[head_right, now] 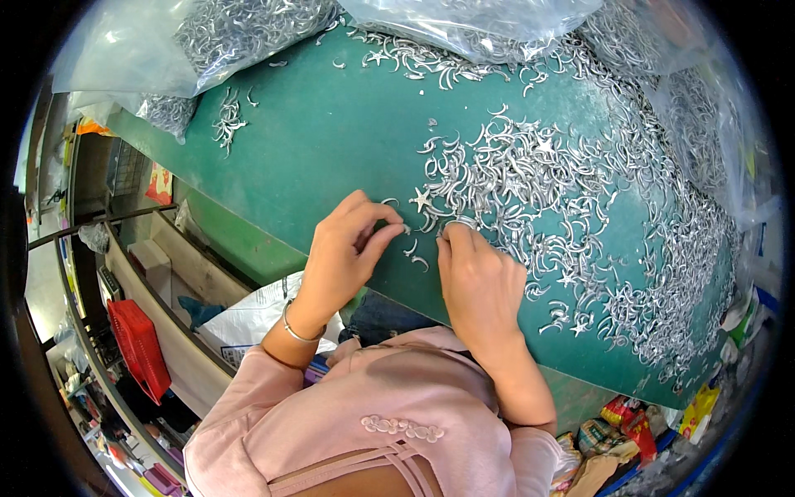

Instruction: The person sorts small silver-colored metal pendants on a green table, picking them up one by one and placing them into a clear plastic bag. The person occasionally gathers loose pieces from the table surface into a central pile before continuing the sorting process.

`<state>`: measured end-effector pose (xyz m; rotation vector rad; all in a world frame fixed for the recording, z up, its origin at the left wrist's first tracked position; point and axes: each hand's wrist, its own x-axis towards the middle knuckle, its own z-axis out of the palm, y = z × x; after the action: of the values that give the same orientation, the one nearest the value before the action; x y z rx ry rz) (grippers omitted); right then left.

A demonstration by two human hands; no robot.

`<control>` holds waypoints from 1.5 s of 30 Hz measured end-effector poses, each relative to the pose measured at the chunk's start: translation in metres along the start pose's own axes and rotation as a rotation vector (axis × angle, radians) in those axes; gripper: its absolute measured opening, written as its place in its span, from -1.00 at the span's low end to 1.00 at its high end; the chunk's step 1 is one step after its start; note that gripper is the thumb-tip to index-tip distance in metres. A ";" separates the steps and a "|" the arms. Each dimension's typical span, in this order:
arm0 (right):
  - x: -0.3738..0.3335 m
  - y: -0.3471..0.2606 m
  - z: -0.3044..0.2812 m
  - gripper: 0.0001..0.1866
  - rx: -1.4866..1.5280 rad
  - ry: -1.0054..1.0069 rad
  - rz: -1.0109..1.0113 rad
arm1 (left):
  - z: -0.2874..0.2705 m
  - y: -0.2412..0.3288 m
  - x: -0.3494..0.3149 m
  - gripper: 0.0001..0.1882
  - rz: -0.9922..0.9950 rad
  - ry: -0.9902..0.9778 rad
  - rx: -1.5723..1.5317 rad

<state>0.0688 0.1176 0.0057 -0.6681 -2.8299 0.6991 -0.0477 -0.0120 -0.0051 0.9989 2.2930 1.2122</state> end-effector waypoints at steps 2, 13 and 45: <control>-0.001 0.002 -0.002 -0.83 0.041 0.011 0.020 | -0.008 -0.004 -0.004 -0.90 -0.133 -0.130 -0.521; -0.002 0.006 0.002 -0.86 0.052 -0.025 0.014 | -0.004 -0.023 -0.020 -0.73 -0.337 -0.347 -1.379; -0.015 0.035 -0.033 -0.78 0.022 -0.118 0.014 | 0.022 0.013 0.020 -0.86 0.158 -0.024 0.288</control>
<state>0.1041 0.1523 0.0175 -0.6652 -2.9215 0.7960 -0.0426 0.0198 -0.0070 1.3090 2.4557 0.9351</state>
